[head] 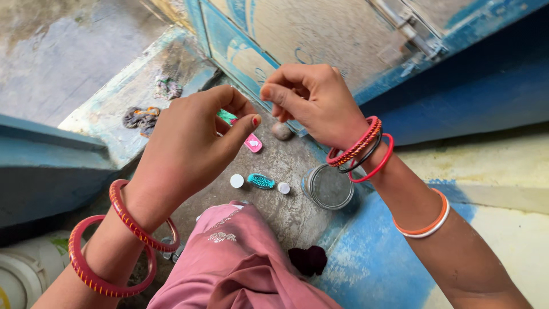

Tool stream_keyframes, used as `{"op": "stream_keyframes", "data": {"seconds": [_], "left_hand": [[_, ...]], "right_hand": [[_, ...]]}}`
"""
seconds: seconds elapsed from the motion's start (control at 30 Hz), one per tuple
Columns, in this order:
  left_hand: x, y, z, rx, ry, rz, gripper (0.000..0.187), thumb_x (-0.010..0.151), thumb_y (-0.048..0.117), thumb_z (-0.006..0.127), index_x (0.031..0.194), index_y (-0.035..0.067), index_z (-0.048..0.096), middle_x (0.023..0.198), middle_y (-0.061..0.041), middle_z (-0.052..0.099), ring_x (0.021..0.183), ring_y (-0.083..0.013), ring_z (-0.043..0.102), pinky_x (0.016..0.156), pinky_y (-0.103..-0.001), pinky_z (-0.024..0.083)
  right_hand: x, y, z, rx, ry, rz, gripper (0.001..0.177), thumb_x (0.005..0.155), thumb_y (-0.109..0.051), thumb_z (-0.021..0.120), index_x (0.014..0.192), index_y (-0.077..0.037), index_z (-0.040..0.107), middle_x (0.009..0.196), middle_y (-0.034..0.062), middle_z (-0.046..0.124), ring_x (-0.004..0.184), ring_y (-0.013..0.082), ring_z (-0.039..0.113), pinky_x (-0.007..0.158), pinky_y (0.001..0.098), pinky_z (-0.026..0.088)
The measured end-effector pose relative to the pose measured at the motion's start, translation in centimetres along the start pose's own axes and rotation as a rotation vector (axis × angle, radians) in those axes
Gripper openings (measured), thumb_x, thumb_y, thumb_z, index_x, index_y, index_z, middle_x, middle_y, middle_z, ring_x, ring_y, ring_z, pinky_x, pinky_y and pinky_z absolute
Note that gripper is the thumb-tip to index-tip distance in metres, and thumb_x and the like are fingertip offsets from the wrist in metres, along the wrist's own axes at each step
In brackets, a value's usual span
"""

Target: The person organizes bathroom items by picking up toothpaste, metal hooks, a hair tie, a spoon, a brush, and a soap bar from the floor and placing them into a wall-mounted holder or on a nearby shelf. The person also opens a metal container and removes a plastic bag containing small items.

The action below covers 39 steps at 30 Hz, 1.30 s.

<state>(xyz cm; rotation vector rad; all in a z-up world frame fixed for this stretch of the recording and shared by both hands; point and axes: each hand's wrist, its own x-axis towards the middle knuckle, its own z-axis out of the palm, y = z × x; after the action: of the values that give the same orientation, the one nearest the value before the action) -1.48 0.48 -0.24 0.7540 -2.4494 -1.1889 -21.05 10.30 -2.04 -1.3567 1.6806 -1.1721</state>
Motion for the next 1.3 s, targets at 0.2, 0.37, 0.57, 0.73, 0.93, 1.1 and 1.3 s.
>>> {"op": "stream_keyframes", "data": {"seconds": [0.2, 0.37, 0.57, 0.73, 0.93, 1.1, 1.3], "left_hand": [[1.4, 0.9, 2.2, 0.075, -0.063, -0.039, 0.026, 0.088, 0.033, 0.075, 0.090, 0.007, 0.072, 0.076, -0.010, 0.075, 0.068, -0.0259, 0.076, 0.059, -0.039, 0.054], [1.6, 1.6, 2.8, 0.089, -0.087, -0.042, 0.030, 0.089, 0.035, 0.075, 0.084, 0.006, 0.069, 0.067, -0.011, 0.073, 0.066, -0.0234, 0.077, 0.056, -0.037, 0.053], [1.7, 2.5, 2.8, 0.110, -0.193, -0.173, 0.027, 0.092, 0.035, 0.074, 0.092, 0.008, 0.072, 0.060, -0.011, 0.071, 0.050, -0.0228, 0.069, 0.049, -0.036, 0.046], [0.6, 2.0, 2.4, 0.087, -0.203, -0.061, 0.026, 0.091, 0.032, 0.074, 0.095, 0.007, 0.075, 0.060, -0.010, 0.070, 0.045, -0.0193, 0.066, 0.045, -0.035, 0.045], [-2.3, -1.3, 1.7, -0.055, -0.196, -0.007, 0.032, 0.099, 0.034, 0.064, 0.107, 0.005, 0.076, 0.076, -0.010, 0.075, 0.064, -0.0151, 0.071, 0.057, -0.032, 0.052], [-5.1, -3.4, 1.7, -0.706, -0.483, -0.294, 0.048, 0.101, 0.045, 0.047, 0.122, 0.007, 0.069, 0.108, 0.000, 0.075, 0.090, -0.0114, 0.072, 0.075, -0.027, 0.056], [-6.2, -5.0, 0.3, -1.100, -0.470, -0.360, 0.054, 0.109, 0.048, 0.049, 0.114, -0.004, 0.063, 0.102, -0.007, 0.066, 0.090, -0.0150, 0.064, 0.083, -0.033, 0.059]], "right_hand": [[-3.6, 2.3, -2.7, -0.142, 0.148, 0.017, 0.036, 0.107, -0.030, 0.063, 0.082, -0.005, 0.066, 0.066, -0.0028, 0.060, 0.062, 0.0020, 0.059, 0.053, 0.0210, 0.044], [-5.1, 3.3, -2.7, -0.059, 0.236, 0.069, 0.040, 0.109, -0.032, 0.060, 0.080, -0.005, 0.064, 0.065, -0.0034, 0.062, 0.061, 0.0014, 0.057, 0.054, 0.0211, 0.045], [-7.7, 4.4, -2.0, 0.018, 0.281, 0.126, 0.029, 0.105, -0.026, 0.063, 0.087, -0.004, 0.069, 0.076, -0.0014, 0.071, 0.066, 0.0021, 0.063, 0.058, 0.0203, 0.052], [-10.5, 3.8, -0.4, 0.020, 0.340, 0.213, 0.018, 0.102, -0.019, 0.065, 0.095, -0.003, 0.072, 0.085, 0.0004, 0.075, 0.070, 0.0024, 0.066, 0.062, 0.0204, 0.054], [-11.3, 0.6, 4.1, -0.427, 0.441, 0.035, 0.010, 0.096, -0.010, 0.071, 0.100, -0.001, 0.071, 0.099, 0.0087, 0.075, 0.087, 0.0172, 0.074, 0.073, 0.0286, 0.060], [-9.0, -2.0, 11.0, -0.861, 0.464, -0.291, 0.016, 0.097, 0.001, 0.065, 0.111, -0.001, 0.070, 0.126, 0.0120, 0.069, 0.115, 0.0319, 0.070, 0.099, 0.0391, 0.058], [-8.1, -4.3, 16.2, -0.849, 0.463, -0.316, 0.031, 0.103, -0.001, 0.064, 0.134, 0.003, 0.063, 0.131, 0.0157, 0.067, 0.120, 0.0333, 0.069, 0.105, 0.0402, 0.057]]}}
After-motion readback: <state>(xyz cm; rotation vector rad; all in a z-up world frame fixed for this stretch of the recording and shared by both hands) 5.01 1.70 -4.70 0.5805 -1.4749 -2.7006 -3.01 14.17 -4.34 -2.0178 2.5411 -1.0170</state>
